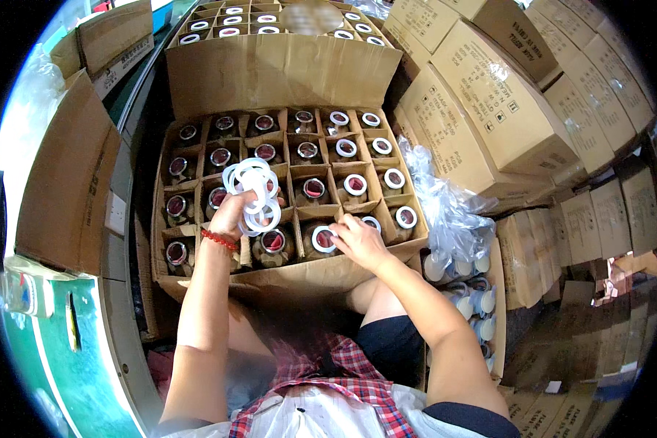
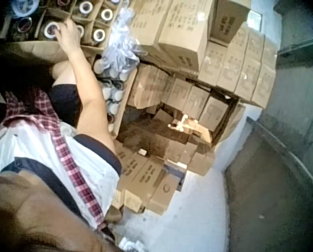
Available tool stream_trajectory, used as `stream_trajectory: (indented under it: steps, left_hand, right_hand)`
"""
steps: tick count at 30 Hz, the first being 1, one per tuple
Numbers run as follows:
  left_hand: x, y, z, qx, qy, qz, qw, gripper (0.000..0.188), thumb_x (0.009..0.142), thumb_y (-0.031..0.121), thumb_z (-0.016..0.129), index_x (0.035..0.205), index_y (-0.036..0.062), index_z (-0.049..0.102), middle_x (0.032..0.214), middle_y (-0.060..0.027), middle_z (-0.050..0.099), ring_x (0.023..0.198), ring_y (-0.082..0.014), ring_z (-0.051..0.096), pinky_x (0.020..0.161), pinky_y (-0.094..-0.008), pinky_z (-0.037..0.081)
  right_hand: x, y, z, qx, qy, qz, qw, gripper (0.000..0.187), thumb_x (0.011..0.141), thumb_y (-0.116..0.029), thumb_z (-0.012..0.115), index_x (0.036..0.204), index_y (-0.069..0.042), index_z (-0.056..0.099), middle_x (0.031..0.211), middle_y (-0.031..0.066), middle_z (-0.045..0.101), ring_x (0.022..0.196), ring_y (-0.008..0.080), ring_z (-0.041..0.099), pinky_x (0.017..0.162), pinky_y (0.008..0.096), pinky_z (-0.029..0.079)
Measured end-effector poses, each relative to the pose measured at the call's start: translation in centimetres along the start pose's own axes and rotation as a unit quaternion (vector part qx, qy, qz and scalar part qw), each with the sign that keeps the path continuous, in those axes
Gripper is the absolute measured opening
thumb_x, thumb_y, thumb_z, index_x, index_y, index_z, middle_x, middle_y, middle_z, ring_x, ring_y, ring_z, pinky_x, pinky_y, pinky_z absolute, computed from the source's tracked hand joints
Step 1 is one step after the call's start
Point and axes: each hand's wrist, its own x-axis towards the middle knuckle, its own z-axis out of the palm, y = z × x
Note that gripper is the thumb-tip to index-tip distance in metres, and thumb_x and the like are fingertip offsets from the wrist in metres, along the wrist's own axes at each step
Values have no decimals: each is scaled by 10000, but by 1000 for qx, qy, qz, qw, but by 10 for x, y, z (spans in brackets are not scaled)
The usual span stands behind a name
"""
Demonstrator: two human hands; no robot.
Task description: The person places white circular seals onto the tops of small jars arranged in a cardboard box. They pick up seals from a stack in their left hand and place them one by one onto each jar opening.
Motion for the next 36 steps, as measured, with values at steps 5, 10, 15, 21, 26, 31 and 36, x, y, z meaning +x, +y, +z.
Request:
stream_trajectory:
  steps: [5,10,15,21,26,31,36]
  left_hand:
    - [3,0,-2,-23,-15,3,1000,377,807,23,532,1179,-27,510,1019,-177,632,880,-301,674,520,-325,576]
    - [8,-6,-3,-18,-2,-5,1000,370,811,33,535,1175,-26,514,1021,-172,633,891,-299,671,509,-321,568]
    - [15,-10,-5,0,-23,14,1000,353,831,104,574,1168,9,532,1061,-156,629,908,-283,665,525,-307,572]
    - [20,-19,-14,-25,-2,48,999,396,799,19,550,1188,-18,487,1027,-182,636,846,-249,676,488,-318,579]
    - [9,-3,8,-20,6,12,1000,429,803,-11,507,1228,17,465,1050,-163,619,868,-275,672,459,-315,566]
    - [6,-2,2,-24,31,6,999,418,811,1,508,1226,21,467,1058,-173,619,875,-291,671,457,-323,551]
    - [12,-7,-5,-34,25,-13,999,414,815,-1,503,1227,19,467,1073,-178,617,887,-294,670,469,-332,560]
  right_hand:
    - [3,2,-3,-28,11,-24,999,250,824,-207,657,1045,-96,622,922,76,564,823,268,619,671,372,520]
    - [9,-6,-12,71,70,52,994,252,828,-134,654,1069,-70,619,953,80,575,741,252,612,669,352,495]
    - [5,-11,13,21,56,-47,997,264,806,-144,657,1052,-62,609,971,99,558,899,289,586,760,378,500]
    - [17,-8,10,31,-68,-45,996,358,787,-172,678,1103,-56,558,1022,154,507,941,346,572,773,418,505]
    - [13,-7,10,26,-67,-54,996,420,764,-178,674,1169,-107,586,1019,157,501,935,346,580,802,408,514]
    - [27,-4,7,30,-164,-38,985,422,757,-238,698,1153,-136,593,1037,161,511,927,354,594,791,430,510]
    - [29,-10,8,8,-170,-5,985,445,760,-279,710,1133,-121,524,1021,183,507,888,385,608,761,450,512]
